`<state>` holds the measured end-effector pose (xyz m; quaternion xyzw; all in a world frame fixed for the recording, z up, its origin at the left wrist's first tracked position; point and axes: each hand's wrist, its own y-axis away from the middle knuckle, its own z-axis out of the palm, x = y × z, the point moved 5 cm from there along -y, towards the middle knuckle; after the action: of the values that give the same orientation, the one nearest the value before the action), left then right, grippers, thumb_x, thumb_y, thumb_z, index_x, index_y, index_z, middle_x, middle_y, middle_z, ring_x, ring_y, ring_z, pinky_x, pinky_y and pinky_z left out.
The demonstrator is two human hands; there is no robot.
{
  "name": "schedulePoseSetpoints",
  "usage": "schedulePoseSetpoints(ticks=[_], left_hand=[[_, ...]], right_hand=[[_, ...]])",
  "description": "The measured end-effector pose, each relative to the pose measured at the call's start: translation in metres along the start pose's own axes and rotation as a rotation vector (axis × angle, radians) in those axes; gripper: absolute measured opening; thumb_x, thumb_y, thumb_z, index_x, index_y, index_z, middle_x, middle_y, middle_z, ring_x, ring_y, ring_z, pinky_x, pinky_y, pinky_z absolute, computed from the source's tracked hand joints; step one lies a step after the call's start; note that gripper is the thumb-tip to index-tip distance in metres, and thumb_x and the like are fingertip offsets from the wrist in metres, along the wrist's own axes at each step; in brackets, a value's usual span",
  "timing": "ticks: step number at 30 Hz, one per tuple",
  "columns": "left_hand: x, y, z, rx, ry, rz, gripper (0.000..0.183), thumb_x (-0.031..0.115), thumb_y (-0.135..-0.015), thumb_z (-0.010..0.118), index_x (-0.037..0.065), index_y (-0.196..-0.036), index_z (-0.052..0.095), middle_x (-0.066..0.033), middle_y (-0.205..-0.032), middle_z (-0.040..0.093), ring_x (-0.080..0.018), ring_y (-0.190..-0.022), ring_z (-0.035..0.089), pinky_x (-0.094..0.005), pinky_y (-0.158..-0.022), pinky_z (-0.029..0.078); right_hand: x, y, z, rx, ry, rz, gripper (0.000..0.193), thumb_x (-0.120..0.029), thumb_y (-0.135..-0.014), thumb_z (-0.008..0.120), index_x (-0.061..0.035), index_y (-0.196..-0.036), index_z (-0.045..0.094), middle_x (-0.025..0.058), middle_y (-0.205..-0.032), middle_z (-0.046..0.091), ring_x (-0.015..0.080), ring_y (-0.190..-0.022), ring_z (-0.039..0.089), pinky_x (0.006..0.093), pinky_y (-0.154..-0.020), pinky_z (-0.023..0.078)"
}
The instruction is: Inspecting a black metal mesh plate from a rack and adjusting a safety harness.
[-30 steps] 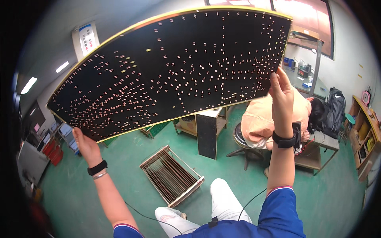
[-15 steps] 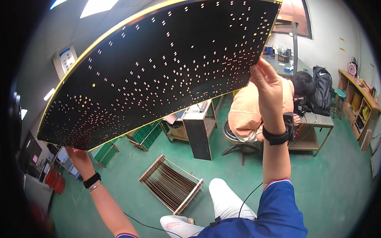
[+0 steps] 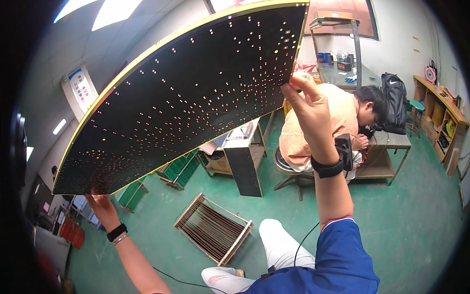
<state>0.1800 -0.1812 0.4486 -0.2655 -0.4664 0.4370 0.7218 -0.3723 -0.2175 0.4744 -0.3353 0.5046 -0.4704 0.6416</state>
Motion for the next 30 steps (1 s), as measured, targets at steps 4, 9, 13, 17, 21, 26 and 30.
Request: schedulePoseSetpoints(ticks=[4,9,13,17,21,26,30], left_hand=[[-0.007,0.002,-0.006,0.005,-0.020,0.001,0.047,0.034,-0.079,0.049,0.004,-0.114,0.039,-0.0087,-0.114,0.045,-0.0189,-0.104,0.042,-0.0318,-0.090,0.032],[-0.004,0.002,-0.013,0.011,-0.038,0.013,0.045,0.034,-0.079,0.049,0.005,-0.113,0.041,-0.0081,-0.111,0.047,-0.0182,-0.101,0.045,-0.0312,-0.088,0.034],[-0.010,0.007,-0.016,0.041,-0.021,0.039,0.043,0.034,-0.079,0.050,0.006,-0.111,0.043,-0.0064,-0.109,0.049,-0.0168,-0.099,0.046,-0.0300,-0.086,0.036],[-0.014,0.009,-0.017,0.031,-0.004,0.027,0.039,0.032,-0.079,0.051,0.007,-0.109,0.045,-0.0031,-0.108,0.049,-0.0148,-0.099,0.045,-0.0297,-0.085,0.035],[-0.016,0.012,-0.019,0.040,0.021,0.030,0.037,0.030,-0.080,0.051,0.008,-0.108,0.046,-0.0034,-0.109,0.049,-0.0148,-0.099,0.045,-0.0294,-0.085,0.035],[-0.016,0.017,-0.012,0.031,0.066,0.017,0.031,0.024,-0.081,0.049,0.008,-0.107,0.046,-0.0029,-0.108,0.049,-0.0140,-0.099,0.045,-0.0286,-0.085,0.035],[-0.018,0.021,-0.027,0.066,0.027,0.031,0.029,0.023,-0.081,0.049,0.007,-0.105,0.047,-0.0027,-0.108,0.049,-0.0143,-0.098,0.045,-0.0287,-0.084,0.035]], right_hand=[[0.004,0.004,0.003,0.000,-0.037,0.028,0.020,-0.002,-0.076,0.055,-0.0014,-0.096,0.056,0.0036,-0.091,0.054,0.0089,-0.083,0.049,0.0219,-0.076,0.038],[0.014,0.006,0.011,0.007,-0.081,0.123,0.019,-0.001,-0.076,0.054,-0.0015,-0.096,0.056,0.0031,-0.089,0.054,0.0086,-0.083,0.049,0.0211,-0.074,0.039],[0.023,0.011,0.011,0.028,-0.097,0.162,0.020,-0.001,-0.077,0.053,-0.0013,-0.097,0.056,0.0027,-0.089,0.055,0.0072,-0.081,0.049,0.0200,-0.072,0.040],[0.032,0.015,0.011,0.025,-0.111,0.242,0.021,-0.004,-0.077,0.054,-0.0014,-0.098,0.055,0.0015,-0.088,0.054,0.0063,-0.080,0.048,0.0192,-0.071,0.039],[0.042,0.017,0.013,-0.012,-0.039,0.224,0.021,-0.006,-0.077,0.055,-0.0025,-0.097,0.056,-0.0014,-0.084,0.049,0.0064,-0.080,0.047,0.0196,-0.070,0.039],[0.051,0.020,0.018,-0.011,-0.042,0.232,0.019,-0.006,-0.077,0.055,-0.0034,-0.096,0.057,-0.0009,-0.086,0.048,0.0068,-0.081,0.046,0.0207,-0.071,0.039],[0.059,0.023,0.021,-0.022,-0.082,0.324,0.019,-0.008,-0.077,0.055,-0.0026,-0.095,0.057,-0.0002,-0.087,0.049,0.0067,-0.081,0.047,0.0199,-0.070,0.039]])
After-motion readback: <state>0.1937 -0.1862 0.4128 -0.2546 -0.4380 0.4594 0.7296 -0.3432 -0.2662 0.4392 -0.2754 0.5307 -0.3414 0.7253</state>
